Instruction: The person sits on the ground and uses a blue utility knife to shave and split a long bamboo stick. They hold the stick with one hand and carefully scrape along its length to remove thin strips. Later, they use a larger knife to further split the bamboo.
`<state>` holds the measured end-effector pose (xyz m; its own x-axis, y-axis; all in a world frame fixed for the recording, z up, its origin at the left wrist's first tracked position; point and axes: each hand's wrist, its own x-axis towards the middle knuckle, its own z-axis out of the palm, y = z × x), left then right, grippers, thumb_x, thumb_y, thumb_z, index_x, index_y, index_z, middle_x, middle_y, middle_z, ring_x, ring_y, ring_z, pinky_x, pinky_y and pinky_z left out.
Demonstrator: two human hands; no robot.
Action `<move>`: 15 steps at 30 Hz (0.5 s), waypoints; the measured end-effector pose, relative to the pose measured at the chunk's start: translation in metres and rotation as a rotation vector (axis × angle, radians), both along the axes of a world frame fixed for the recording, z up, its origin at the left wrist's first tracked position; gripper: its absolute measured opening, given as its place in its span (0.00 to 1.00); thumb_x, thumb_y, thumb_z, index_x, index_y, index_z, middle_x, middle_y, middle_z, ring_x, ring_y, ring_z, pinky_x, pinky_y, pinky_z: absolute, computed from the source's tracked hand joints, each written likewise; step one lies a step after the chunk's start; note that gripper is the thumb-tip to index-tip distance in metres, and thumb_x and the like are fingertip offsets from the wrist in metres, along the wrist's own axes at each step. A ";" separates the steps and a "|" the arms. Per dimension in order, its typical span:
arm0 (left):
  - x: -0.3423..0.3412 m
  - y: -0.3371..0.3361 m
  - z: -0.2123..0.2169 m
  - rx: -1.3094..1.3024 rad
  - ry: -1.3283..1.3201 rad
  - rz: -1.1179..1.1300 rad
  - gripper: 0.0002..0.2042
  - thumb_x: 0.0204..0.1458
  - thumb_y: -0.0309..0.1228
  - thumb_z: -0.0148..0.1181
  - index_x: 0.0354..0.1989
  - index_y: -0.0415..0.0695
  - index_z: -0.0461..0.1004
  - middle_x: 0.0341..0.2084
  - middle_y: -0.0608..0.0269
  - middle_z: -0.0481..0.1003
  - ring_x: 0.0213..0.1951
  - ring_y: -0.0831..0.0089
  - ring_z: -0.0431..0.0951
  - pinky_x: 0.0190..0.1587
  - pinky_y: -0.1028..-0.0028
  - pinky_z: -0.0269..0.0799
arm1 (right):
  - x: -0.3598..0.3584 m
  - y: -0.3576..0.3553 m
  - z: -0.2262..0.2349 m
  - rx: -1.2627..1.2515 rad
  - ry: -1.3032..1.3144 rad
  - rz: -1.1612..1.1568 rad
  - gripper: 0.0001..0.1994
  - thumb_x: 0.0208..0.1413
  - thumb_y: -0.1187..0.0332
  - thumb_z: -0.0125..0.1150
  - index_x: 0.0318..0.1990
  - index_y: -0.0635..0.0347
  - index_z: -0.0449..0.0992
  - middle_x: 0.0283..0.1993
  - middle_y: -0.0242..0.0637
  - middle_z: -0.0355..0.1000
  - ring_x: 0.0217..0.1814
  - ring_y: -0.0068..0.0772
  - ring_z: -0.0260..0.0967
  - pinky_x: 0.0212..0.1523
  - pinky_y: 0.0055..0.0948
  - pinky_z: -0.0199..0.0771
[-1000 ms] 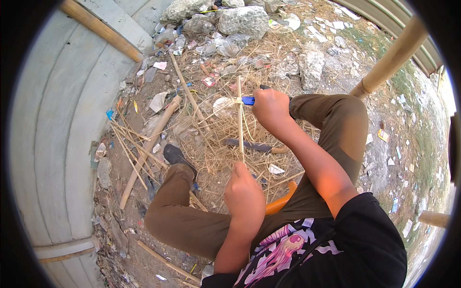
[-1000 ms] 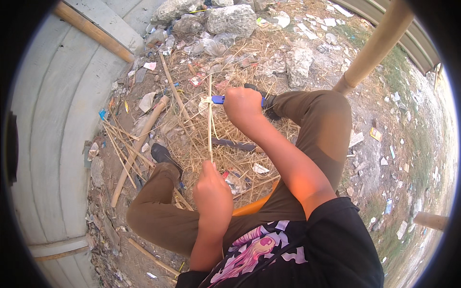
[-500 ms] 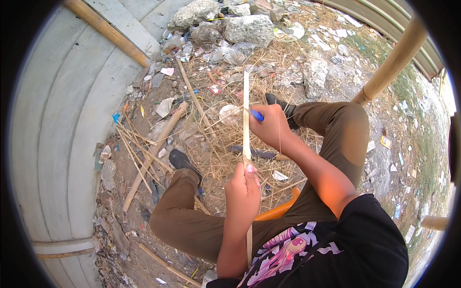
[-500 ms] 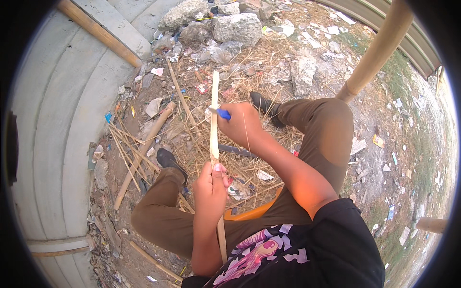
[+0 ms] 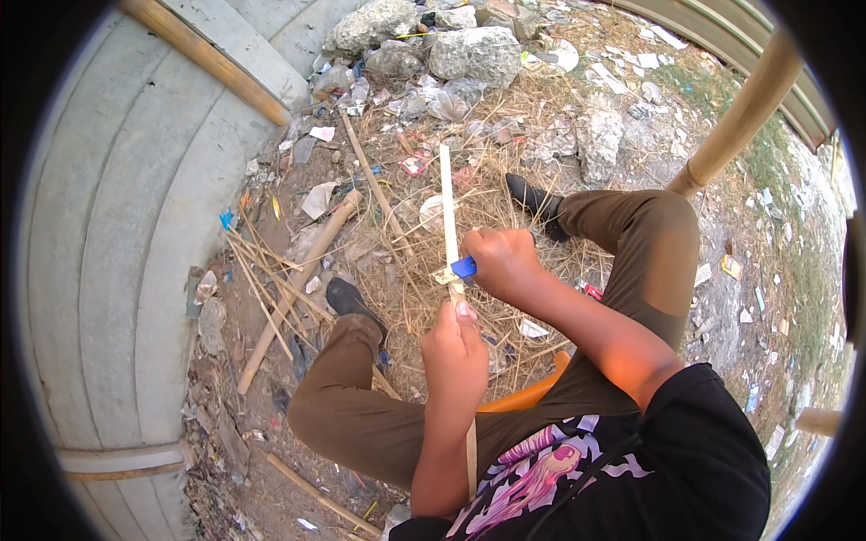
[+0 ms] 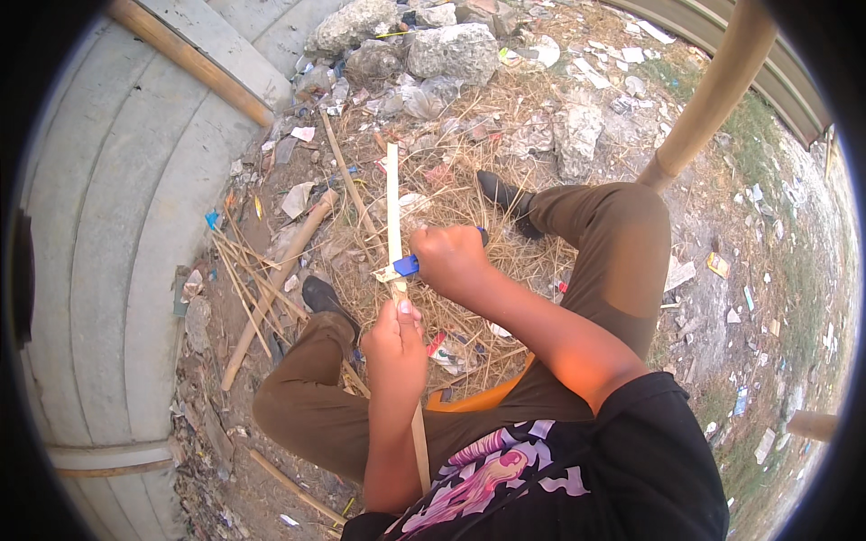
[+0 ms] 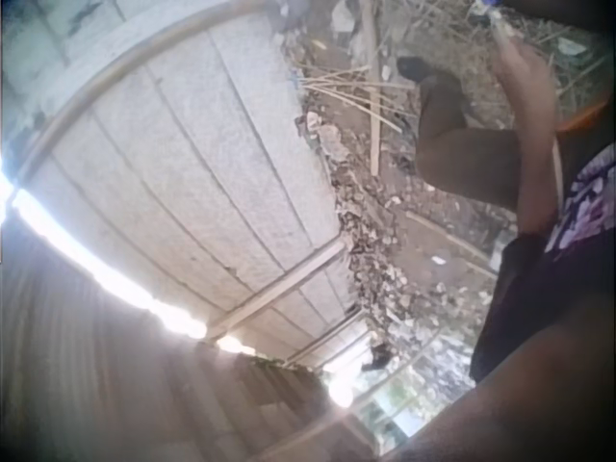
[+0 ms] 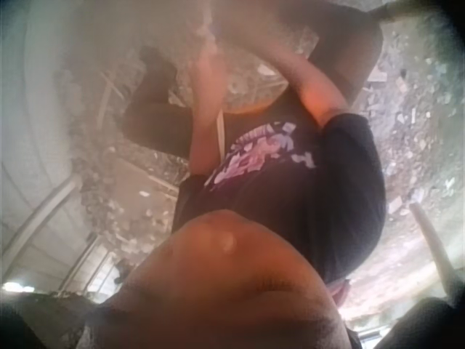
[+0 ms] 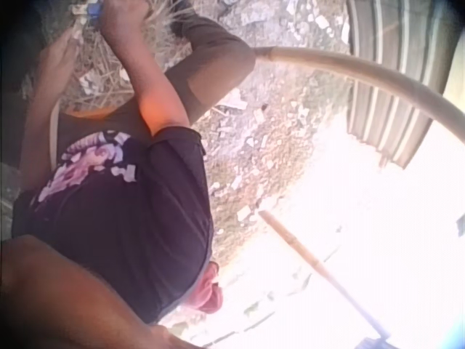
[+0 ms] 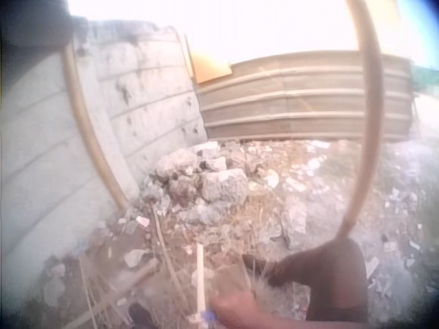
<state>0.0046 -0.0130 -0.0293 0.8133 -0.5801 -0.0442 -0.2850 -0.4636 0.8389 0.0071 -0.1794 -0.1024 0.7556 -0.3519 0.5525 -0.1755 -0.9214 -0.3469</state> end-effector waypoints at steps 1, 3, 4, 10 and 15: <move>-0.001 -0.001 -0.001 -0.007 -0.024 0.002 0.13 0.68 0.31 0.46 0.32 0.35 0.69 0.16 0.53 0.69 0.19 0.62 0.69 0.25 0.63 0.64 | 0.000 0.000 0.002 -0.002 -0.010 -0.003 0.10 0.42 0.66 0.67 0.22 0.55 0.70 0.18 0.38 0.71 0.17 0.43 0.72 0.16 0.38 0.67; -0.003 -0.002 -0.003 -0.022 -0.070 0.001 0.15 0.69 0.32 0.46 0.30 0.36 0.68 0.14 0.64 0.66 0.18 0.78 0.64 0.23 0.71 0.61 | 0.002 -0.003 0.003 -0.004 -0.041 -0.013 0.10 0.42 0.66 0.67 0.22 0.55 0.69 0.18 0.39 0.70 0.16 0.43 0.71 0.15 0.38 0.67; -0.004 -0.002 -0.003 -0.015 -0.083 -0.004 0.15 0.69 0.32 0.45 0.30 0.36 0.68 0.14 0.63 0.67 0.18 0.78 0.64 0.23 0.70 0.61 | 0.003 -0.006 0.002 -0.004 -0.062 -0.020 0.10 0.43 0.66 0.67 0.22 0.56 0.70 0.18 0.39 0.70 0.16 0.44 0.71 0.15 0.38 0.67; -0.009 -0.005 0.006 0.006 -0.140 -0.014 0.15 0.69 0.31 0.45 0.30 0.36 0.68 0.14 0.59 0.68 0.17 0.72 0.66 0.23 0.68 0.62 | 0.006 -0.013 0.006 0.008 -0.030 -0.070 0.08 0.43 0.67 0.66 0.22 0.57 0.72 0.18 0.40 0.70 0.18 0.44 0.73 0.17 0.38 0.68; -0.022 -0.008 0.016 0.144 -0.073 -0.057 0.07 0.64 0.25 0.47 0.35 0.35 0.68 0.19 0.41 0.73 0.24 0.42 0.76 0.26 0.52 0.65 | 0.016 -0.039 0.003 0.106 -0.007 -0.223 0.08 0.45 0.66 0.66 0.22 0.57 0.75 0.20 0.43 0.73 0.20 0.47 0.74 0.20 0.41 0.71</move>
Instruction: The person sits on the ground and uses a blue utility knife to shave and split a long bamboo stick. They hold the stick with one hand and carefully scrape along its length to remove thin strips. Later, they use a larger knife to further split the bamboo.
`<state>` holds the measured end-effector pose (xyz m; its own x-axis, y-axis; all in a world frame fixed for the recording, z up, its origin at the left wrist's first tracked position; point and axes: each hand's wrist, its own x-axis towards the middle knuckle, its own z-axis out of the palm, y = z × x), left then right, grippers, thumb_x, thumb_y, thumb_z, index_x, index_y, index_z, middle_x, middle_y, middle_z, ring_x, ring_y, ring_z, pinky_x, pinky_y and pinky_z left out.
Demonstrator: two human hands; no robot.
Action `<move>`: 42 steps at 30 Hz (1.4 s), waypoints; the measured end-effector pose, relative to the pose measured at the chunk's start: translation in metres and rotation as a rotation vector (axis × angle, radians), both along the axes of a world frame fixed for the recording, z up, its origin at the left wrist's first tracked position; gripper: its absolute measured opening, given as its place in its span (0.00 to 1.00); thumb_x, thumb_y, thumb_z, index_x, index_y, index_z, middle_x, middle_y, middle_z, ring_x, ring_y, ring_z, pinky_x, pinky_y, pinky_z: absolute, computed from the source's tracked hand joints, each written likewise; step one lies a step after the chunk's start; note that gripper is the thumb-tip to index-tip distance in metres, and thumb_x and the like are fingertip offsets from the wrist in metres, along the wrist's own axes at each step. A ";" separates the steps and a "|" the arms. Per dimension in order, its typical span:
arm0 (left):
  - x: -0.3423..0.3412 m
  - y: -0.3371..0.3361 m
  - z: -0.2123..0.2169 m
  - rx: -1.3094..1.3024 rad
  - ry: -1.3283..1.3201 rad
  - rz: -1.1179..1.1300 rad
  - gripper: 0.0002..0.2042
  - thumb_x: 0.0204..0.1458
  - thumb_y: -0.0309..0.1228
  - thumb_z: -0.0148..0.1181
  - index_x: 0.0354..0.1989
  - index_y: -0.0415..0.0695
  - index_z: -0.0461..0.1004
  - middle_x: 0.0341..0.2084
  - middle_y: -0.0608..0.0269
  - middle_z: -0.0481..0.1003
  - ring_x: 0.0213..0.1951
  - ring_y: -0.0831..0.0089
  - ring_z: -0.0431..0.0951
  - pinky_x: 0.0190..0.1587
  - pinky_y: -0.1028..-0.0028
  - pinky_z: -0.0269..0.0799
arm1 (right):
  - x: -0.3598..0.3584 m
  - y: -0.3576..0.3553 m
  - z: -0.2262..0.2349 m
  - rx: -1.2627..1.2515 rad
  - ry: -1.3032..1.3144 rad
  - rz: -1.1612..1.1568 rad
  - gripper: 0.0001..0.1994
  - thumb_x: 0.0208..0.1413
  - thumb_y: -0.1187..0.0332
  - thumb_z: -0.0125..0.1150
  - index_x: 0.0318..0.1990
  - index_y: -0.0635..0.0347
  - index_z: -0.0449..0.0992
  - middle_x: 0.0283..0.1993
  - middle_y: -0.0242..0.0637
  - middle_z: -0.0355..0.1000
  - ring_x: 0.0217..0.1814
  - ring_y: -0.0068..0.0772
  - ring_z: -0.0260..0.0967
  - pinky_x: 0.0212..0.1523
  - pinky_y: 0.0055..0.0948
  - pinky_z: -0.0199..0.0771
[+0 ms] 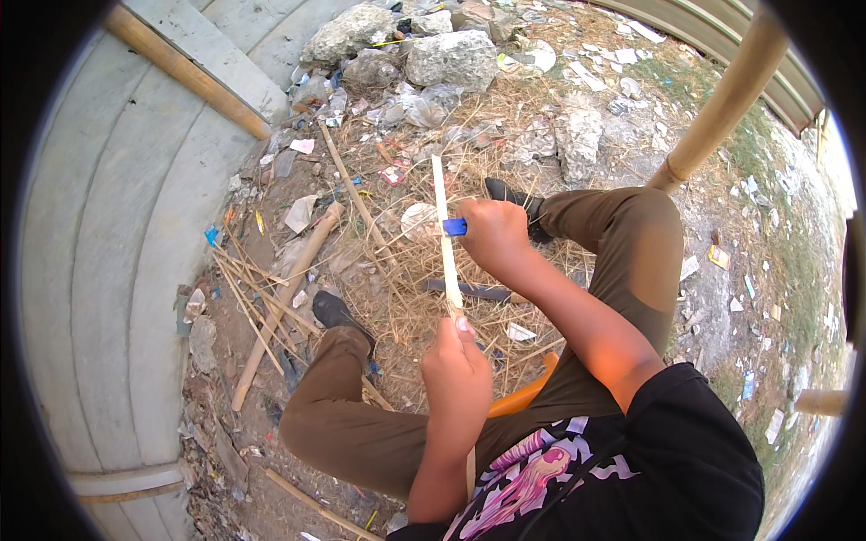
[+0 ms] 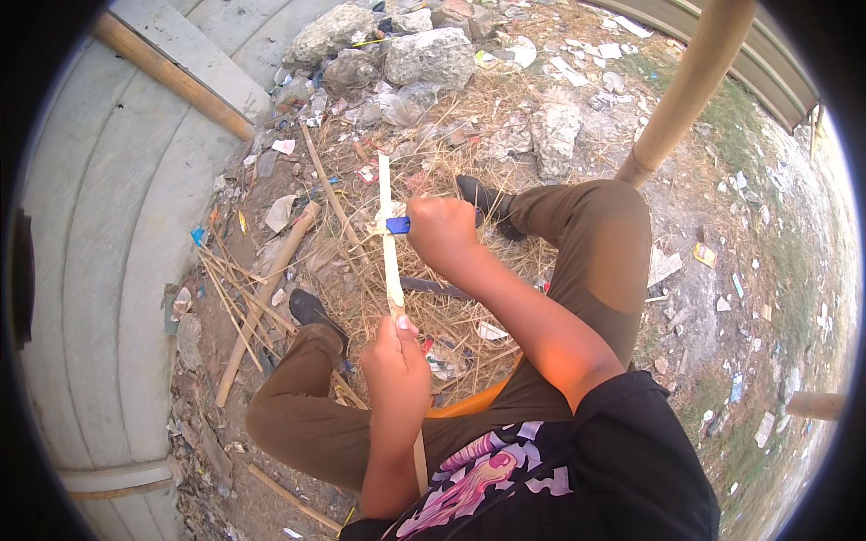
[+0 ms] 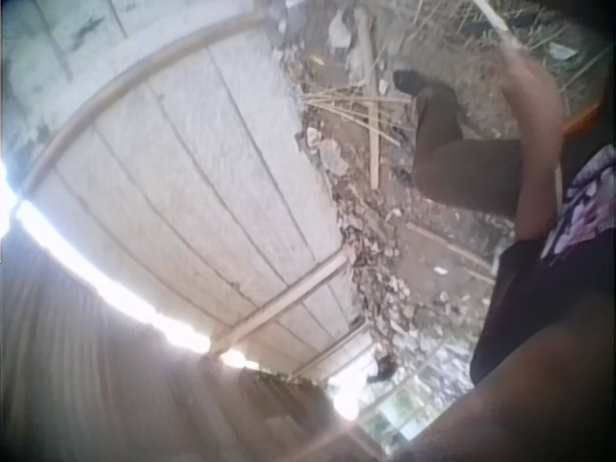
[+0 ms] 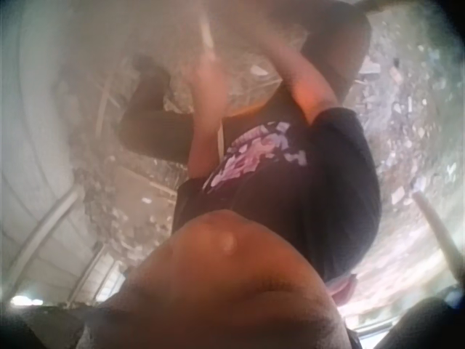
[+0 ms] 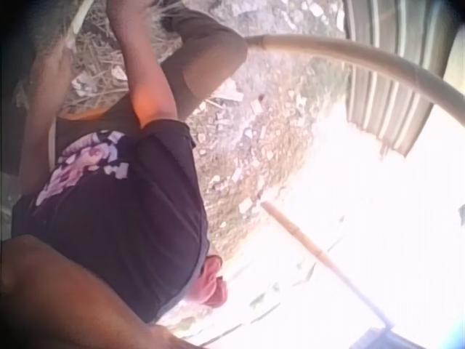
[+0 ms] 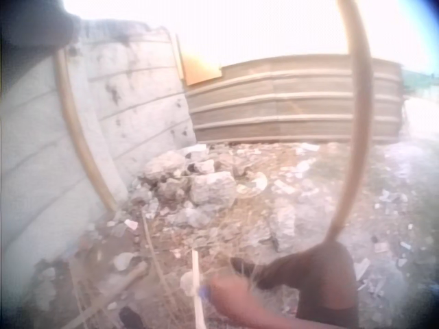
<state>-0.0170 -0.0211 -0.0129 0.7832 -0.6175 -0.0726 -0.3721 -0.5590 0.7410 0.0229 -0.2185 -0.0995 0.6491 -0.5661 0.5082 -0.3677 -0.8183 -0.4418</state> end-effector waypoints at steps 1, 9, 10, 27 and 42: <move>-0.003 -0.001 0.000 0.011 -0.001 -0.013 0.07 0.64 0.26 0.47 0.35 0.35 0.68 0.19 0.41 0.73 0.24 0.42 0.76 0.26 0.51 0.65 | 0.000 -0.007 0.006 0.031 0.047 -0.040 0.08 0.46 0.66 0.66 0.22 0.57 0.76 0.20 0.44 0.73 0.21 0.48 0.74 0.21 0.42 0.72; -0.018 0.010 0.005 -0.010 -0.121 -0.110 0.12 0.67 0.28 0.46 0.32 0.36 0.69 0.14 0.51 0.69 0.15 0.60 0.71 0.20 0.62 0.61 | -0.001 -0.036 0.017 0.226 0.087 -0.204 0.07 0.48 0.67 0.64 0.25 0.59 0.77 0.23 0.48 0.74 0.27 0.55 0.75 0.30 0.49 0.73; -0.019 0.012 0.009 0.027 -0.101 -0.121 0.12 0.67 0.28 0.46 0.31 0.36 0.69 0.14 0.51 0.69 0.15 0.60 0.71 0.20 0.63 0.62 | -0.001 -0.039 0.020 0.260 0.087 -0.221 0.07 0.47 0.67 0.64 0.25 0.60 0.77 0.23 0.49 0.74 0.27 0.56 0.75 0.30 0.49 0.73; 0.019 0.015 0.015 -0.439 0.785 0.007 0.12 0.70 0.38 0.45 0.46 0.40 0.66 0.17 0.72 0.62 0.16 0.86 0.60 0.18 0.83 0.60 | -0.009 0.037 0.023 0.555 -0.396 0.318 0.10 0.52 0.74 0.67 0.22 0.63 0.72 0.15 0.35 0.63 0.17 0.24 0.62 0.21 0.29 0.63; 0.016 0.013 0.014 -0.547 0.956 -0.015 0.17 0.71 0.44 0.43 0.33 0.45 0.62 0.15 0.74 0.55 0.14 0.86 0.55 0.15 0.82 0.54 | -0.021 0.026 0.037 0.209 -0.408 0.287 0.10 0.44 0.74 0.68 0.23 0.61 0.68 0.18 0.42 0.66 0.18 0.45 0.67 0.21 0.39 0.66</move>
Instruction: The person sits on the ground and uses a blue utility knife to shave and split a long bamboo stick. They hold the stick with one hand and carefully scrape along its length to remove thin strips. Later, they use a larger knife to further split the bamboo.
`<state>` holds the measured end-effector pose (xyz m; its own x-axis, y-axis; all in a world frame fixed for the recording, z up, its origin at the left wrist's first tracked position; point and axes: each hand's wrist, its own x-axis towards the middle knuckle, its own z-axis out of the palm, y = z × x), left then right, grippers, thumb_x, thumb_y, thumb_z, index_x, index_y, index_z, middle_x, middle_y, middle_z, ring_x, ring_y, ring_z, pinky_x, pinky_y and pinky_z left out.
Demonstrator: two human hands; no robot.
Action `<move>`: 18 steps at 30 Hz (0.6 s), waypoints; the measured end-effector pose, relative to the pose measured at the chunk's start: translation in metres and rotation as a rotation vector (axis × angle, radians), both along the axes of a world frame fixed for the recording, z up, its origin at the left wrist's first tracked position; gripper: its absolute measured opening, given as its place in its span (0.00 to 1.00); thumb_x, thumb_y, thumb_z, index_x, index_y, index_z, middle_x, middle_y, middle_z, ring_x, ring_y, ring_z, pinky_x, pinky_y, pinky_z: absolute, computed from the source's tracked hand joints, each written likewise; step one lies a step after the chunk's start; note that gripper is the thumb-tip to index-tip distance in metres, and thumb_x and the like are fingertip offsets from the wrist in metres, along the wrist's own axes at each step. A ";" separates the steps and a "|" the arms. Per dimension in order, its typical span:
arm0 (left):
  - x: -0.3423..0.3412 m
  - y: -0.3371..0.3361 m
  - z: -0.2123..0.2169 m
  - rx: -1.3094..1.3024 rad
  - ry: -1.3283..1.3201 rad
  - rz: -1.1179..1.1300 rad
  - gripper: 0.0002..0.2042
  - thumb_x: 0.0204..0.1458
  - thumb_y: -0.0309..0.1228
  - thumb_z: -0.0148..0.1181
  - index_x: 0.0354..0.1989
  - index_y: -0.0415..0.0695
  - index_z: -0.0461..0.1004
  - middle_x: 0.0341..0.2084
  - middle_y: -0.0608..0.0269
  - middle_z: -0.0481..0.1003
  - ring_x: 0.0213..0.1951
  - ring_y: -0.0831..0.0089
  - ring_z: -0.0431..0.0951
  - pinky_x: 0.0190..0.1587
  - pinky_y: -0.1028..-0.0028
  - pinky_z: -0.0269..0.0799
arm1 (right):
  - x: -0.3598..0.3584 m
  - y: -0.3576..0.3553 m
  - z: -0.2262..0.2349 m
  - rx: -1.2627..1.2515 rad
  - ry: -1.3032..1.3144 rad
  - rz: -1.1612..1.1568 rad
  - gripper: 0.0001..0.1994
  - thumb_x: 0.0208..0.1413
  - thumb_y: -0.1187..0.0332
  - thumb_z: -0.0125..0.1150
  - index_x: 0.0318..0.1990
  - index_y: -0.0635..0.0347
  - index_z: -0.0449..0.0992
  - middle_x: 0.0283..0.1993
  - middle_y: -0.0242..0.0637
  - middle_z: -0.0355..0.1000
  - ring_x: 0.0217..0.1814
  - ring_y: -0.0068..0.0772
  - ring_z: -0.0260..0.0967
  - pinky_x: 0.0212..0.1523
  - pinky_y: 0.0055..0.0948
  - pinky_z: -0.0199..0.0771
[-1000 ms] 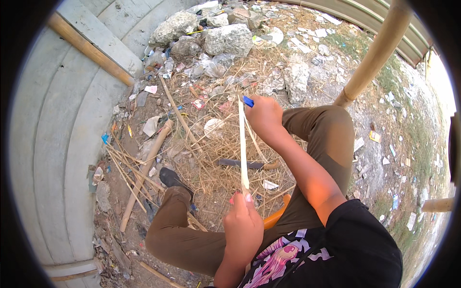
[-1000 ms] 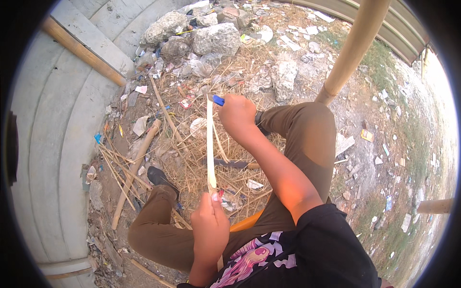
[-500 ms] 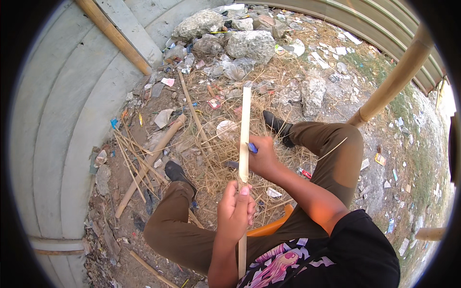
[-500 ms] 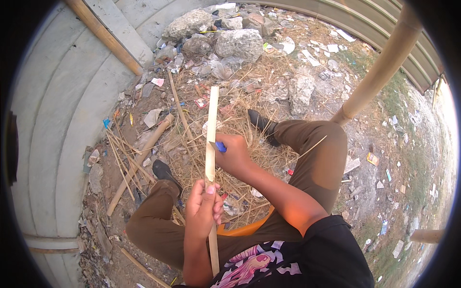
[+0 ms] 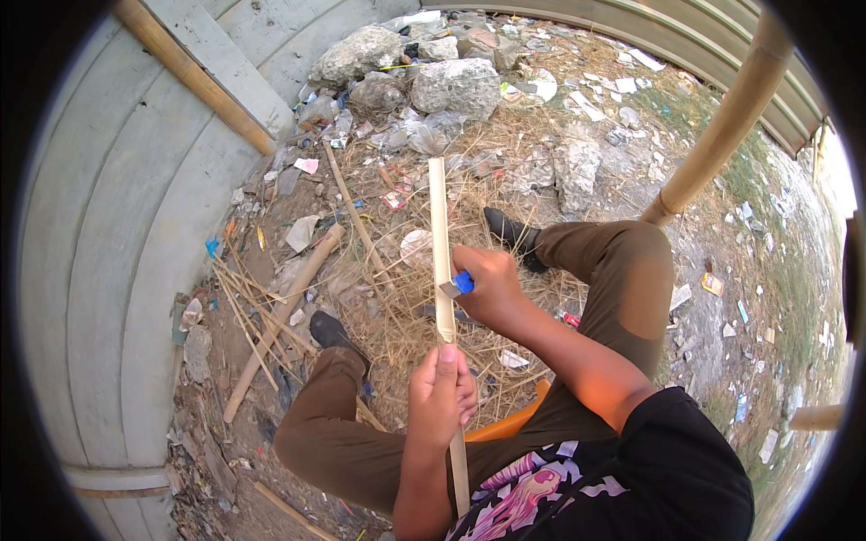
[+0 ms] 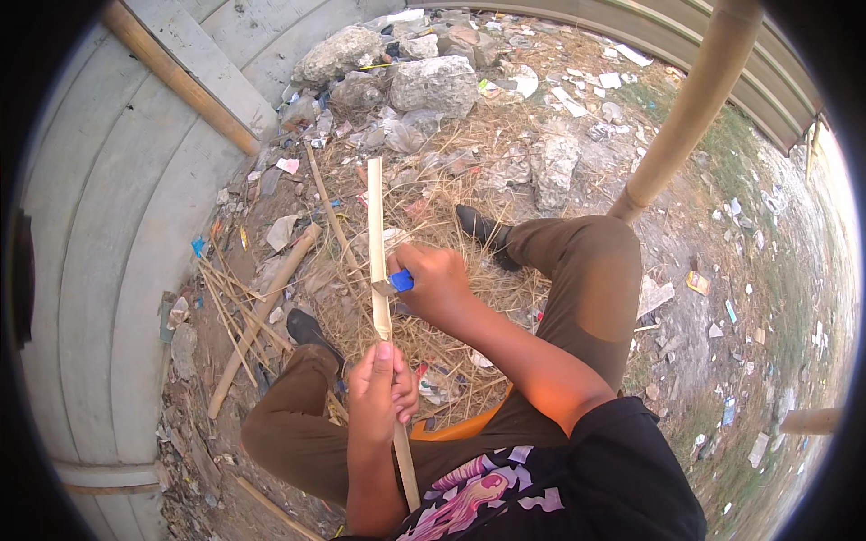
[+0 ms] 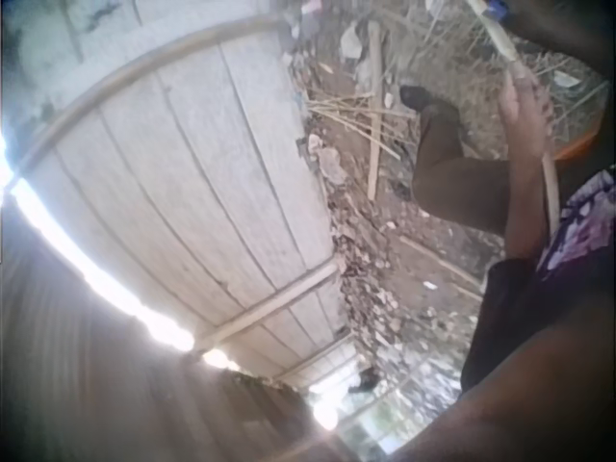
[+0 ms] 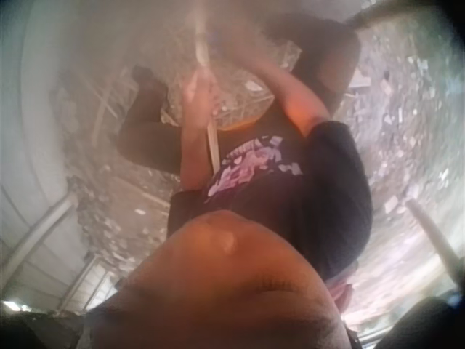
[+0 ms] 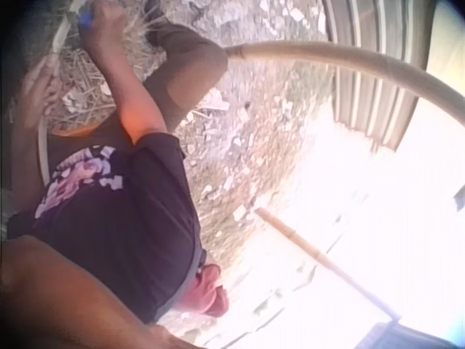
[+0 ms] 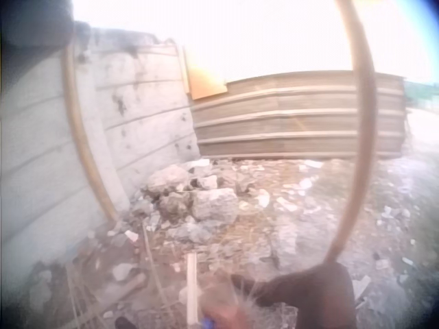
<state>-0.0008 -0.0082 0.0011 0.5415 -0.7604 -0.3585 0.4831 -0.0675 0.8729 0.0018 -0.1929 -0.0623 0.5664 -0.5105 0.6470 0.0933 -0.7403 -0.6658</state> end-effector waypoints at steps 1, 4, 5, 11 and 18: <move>-0.001 0.000 -0.001 -0.017 0.024 -0.009 0.17 0.71 0.45 0.43 0.33 0.45 0.62 0.15 0.75 0.55 0.15 0.86 0.56 0.16 0.82 0.54 | 0.000 -0.003 0.002 -0.004 -0.017 0.004 0.09 0.45 0.74 0.67 0.23 0.62 0.69 0.18 0.43 0.66 0.17 0.43 0.67 0.21 0.38 0.66; -0.010 -0.002 -0.001 0.007 0.064 -0.060 0.17 0.71 0.44 0.42 0.33 0.45 0.62 0.15 0.74 0.56 0.15 0.86 0.56 0.16 0.82 0.55 | 0.010 -0.019 0.006 0.364 0.169 -0.244 0.10 0.53 0.68 0.65 0.24 0.61 0.73 0.21 0.45 0.72 0.22 0.53 0.70 0.25 0.43 0.68; -0.016 -0.004 -0.003 0.016 0.058 -0.088 0.17 0.71 0.44 0.42 0.33 0.45 0.62 0.15 0.74 0.56 0.15 0.86 0.55 0.16 0.82 0.55 | 0.009 -0.035 0.009 0.395 0.152 -0.298 0.10 0.54 0.67 0.64 0.25 0.62 0.74 0.20 0.46 0.71 0.21 0.53 0.70 0.26 0.44 0.68; -0.047 -0.014 -0.007 -0.004 0.027 -0.396 0.14 0.72 0.39 0.42 0.35 0.43 0.65 0.16 0.73 0.60 0.16 0.85 0.58 0.19 0.82 0.58 | -0.001 -0.121 0.005 0.530 0.052 -0.574 0.13 0.58 0.64 0.60 0.26 0.66 0.74 0.16 0.39 0.66 0.15 0.34 0.64 0.21 0.37 0.64; 0.009 -0.002 -0.010 0.011 -0.011 -0.097 0.13 0.71 0.37 0.41 0.39 0.41 0.67 0.18 0.70 0.63 0.17 0.84 0.61 0.19 0.81 0.60 | 0.009 -0.042 0.002 1.808 -0.197 0.728 0.20 0.63 0.50 0.60 0.25 0.53 0.69 0.15 0.19 0.48 0.12 0.14 0.44 0.15 0.20 0.44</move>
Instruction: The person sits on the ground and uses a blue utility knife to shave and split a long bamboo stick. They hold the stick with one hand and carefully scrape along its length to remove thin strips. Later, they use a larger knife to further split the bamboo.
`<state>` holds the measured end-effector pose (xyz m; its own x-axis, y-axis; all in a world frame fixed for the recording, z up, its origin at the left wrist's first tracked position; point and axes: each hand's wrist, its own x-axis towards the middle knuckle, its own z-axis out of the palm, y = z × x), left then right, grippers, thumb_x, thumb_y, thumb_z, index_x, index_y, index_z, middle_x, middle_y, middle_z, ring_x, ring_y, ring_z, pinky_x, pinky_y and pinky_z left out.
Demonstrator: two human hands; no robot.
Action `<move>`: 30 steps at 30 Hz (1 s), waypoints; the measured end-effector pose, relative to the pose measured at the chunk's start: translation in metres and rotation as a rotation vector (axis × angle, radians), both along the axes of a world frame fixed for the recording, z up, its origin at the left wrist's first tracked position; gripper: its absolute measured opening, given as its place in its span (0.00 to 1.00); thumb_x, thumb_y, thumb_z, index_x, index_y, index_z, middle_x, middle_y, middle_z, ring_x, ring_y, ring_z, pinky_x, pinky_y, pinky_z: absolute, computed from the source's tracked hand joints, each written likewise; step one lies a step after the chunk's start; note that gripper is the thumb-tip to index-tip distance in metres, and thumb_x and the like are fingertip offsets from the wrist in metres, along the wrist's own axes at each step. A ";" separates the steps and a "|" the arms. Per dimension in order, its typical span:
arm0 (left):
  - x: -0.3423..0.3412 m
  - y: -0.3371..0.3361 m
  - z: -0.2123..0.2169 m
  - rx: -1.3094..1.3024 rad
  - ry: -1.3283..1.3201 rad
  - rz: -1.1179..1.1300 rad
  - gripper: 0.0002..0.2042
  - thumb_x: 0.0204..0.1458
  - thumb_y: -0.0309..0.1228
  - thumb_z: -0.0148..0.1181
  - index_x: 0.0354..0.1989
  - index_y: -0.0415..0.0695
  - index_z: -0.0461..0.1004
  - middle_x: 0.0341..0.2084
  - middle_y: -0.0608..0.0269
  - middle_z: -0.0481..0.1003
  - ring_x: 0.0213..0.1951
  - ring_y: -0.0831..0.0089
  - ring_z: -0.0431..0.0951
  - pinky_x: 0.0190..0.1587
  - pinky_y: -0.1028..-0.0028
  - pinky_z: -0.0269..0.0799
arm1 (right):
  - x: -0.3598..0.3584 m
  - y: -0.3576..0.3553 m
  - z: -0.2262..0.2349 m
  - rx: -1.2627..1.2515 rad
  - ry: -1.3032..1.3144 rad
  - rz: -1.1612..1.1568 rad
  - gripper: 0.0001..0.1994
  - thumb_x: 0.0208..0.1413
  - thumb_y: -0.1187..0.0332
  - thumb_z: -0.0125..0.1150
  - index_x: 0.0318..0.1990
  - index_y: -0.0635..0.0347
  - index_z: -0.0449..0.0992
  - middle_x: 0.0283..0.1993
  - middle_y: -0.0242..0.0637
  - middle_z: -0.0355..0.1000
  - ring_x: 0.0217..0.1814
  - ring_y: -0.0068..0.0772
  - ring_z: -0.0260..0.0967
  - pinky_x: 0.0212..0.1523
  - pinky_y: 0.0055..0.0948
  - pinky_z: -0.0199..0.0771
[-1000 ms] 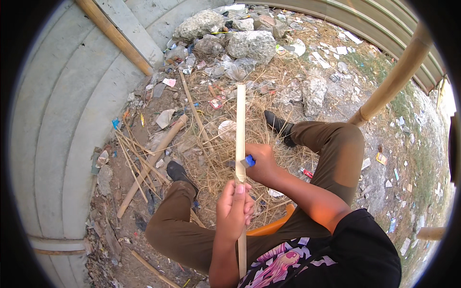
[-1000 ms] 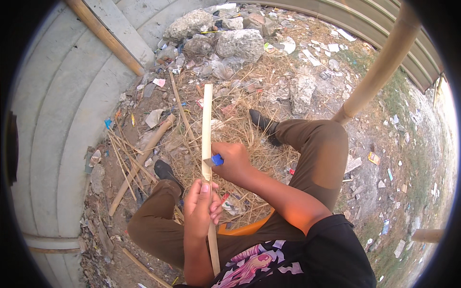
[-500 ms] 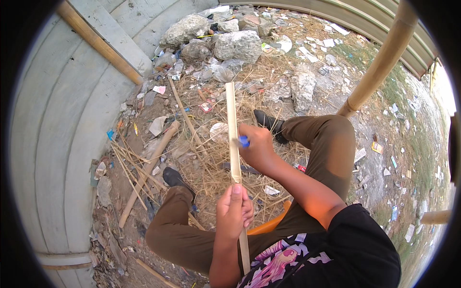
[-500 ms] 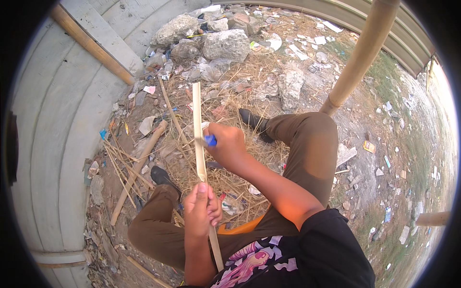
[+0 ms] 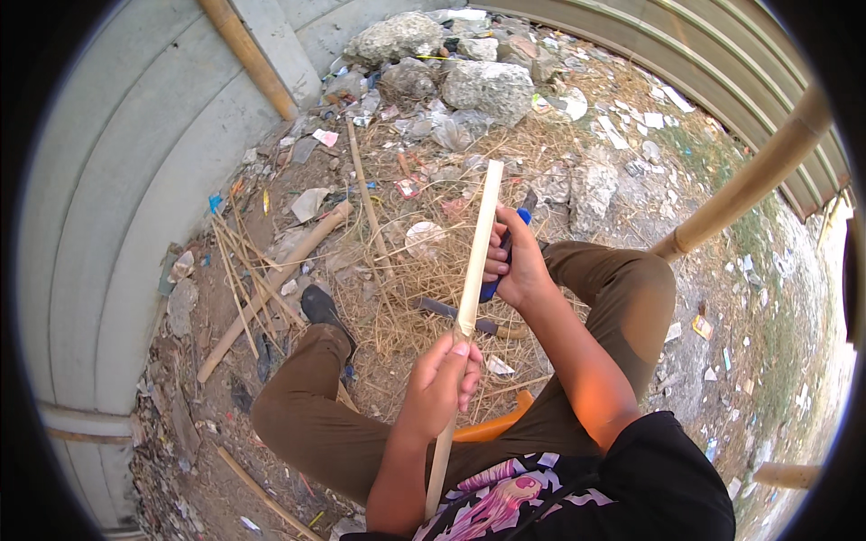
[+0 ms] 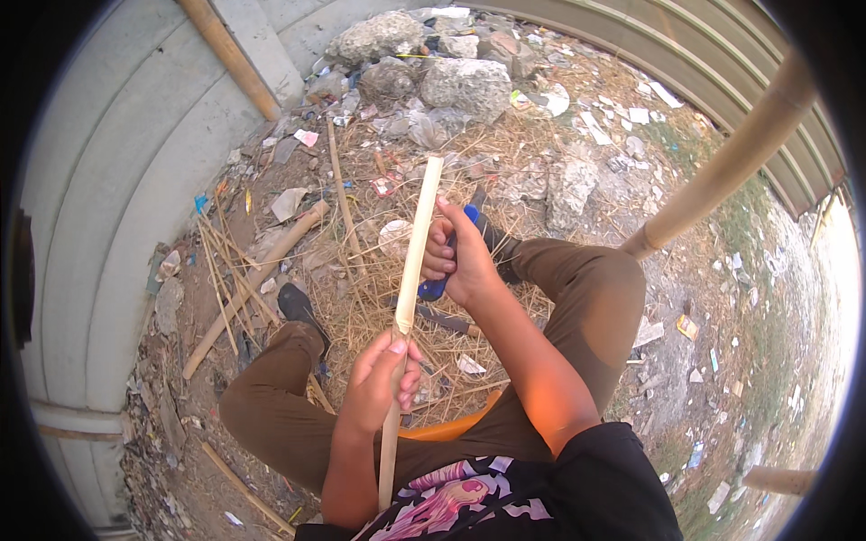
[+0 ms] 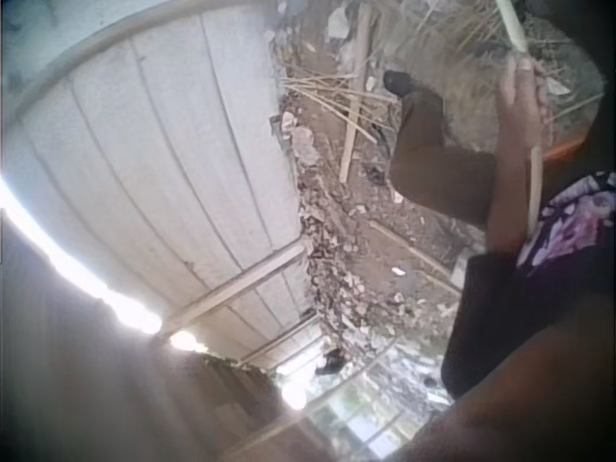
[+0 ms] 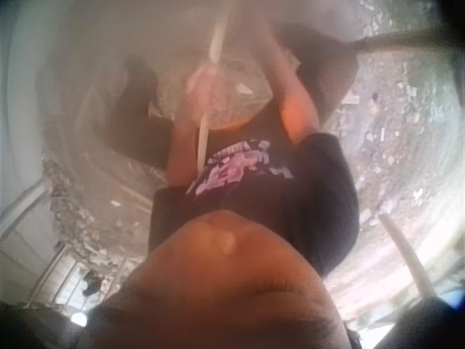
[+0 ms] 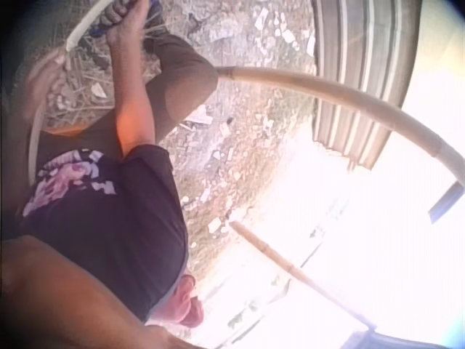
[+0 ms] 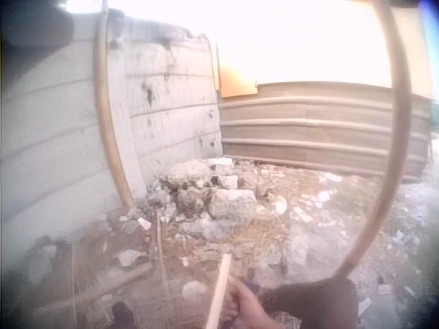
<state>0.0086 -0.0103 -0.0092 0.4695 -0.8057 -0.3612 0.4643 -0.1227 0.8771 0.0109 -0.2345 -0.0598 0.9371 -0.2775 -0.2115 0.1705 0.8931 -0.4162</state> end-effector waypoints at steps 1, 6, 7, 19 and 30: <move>0.008 0.004 0.006 0.024 0.001 0.059 0.13 0.71 0.37 0.42 0.40 0.41 0.67 0.19 0.70 0.64 0.18 0.83 0.63 0.20 0.80 0.61 | 0.000 0.016 0.002 -0.012 -0.005 0.066 0.21 0.64 0.49 0.59 0.25 0.53 0.69 0.15 0.19 0.49 0.12 0.14 0.44 0.15 0.21 0.45; 0.028 0.016 -0.014 0.060 -0.102 0.063 0.15 0.70 0.41 0.45 0.45 0.40 0.69 0.23 0.67 0.70 0.25 0.80 0.71 0.29 0.78 0.69 | -0.007 0.063 0.016 -0.367 0.150 0.212 0.15 0.63 0.57 0.65 0.38 0.63 0.78 0.15 0.17 0.52 0.13 0.12 0.45 0.16 0.21 0.41; 0.028 0.016 -0.017 0.067 -0.109 0.058 0.15 0.70 0.41 0.46 0.46 0.40 0.69 0.25 0.66 0.71 0.27 0.79 0.73 0.31 0.78 0.70 | -0.007 0.065 0.017 -0.443 0.179 0.190 0.15 0.63 0.58 0.65 0.39 0.63 0.79 0.15 0.17 0.53 0.14 0.11 0.44 0.17 0.21 0.41; 0.016 0.054 -0.023 -0.003 0.093 0.044 0.14 0.70 0.41 0.47 0.40 0.41 0.68 0.22 0.70 0.67 0.20 0.82 0.67 0.23 0.81 0.65 | 0.018 0.052 0.023 -0.540 0.242 -0.046 0.24 0.68 0.48 0.54 0.31 0.61 0.76 0.13 0.20 0.52 0.13 0.15 0.47 0.17 0.22 0.45; 0.040 0.022 -0.024 -0.075 0.051 0.349 0.14 0.70 0.41 0.47 0.36 0.44 0.66 0.17 0.75 0.58 0.15 0.88 0.55 0.16 0.84 0.53 | 0.042 0.101 -0.028 -1.849 0.390 -0.397 0.22 0.66 0.60 0.53 0.19 0.61 0.75 0.17 0.51 0.70 0.19 0.57 0.71 0.23 0.48 0.71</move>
<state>0.0489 0.0122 -0.0337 0.7042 -0.6249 -0.3369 0.5099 0.1150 0.8525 0.0525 -0.1331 -0.0876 0.7549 -0.5206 0.3989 -0.0998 -0.6924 -0.7146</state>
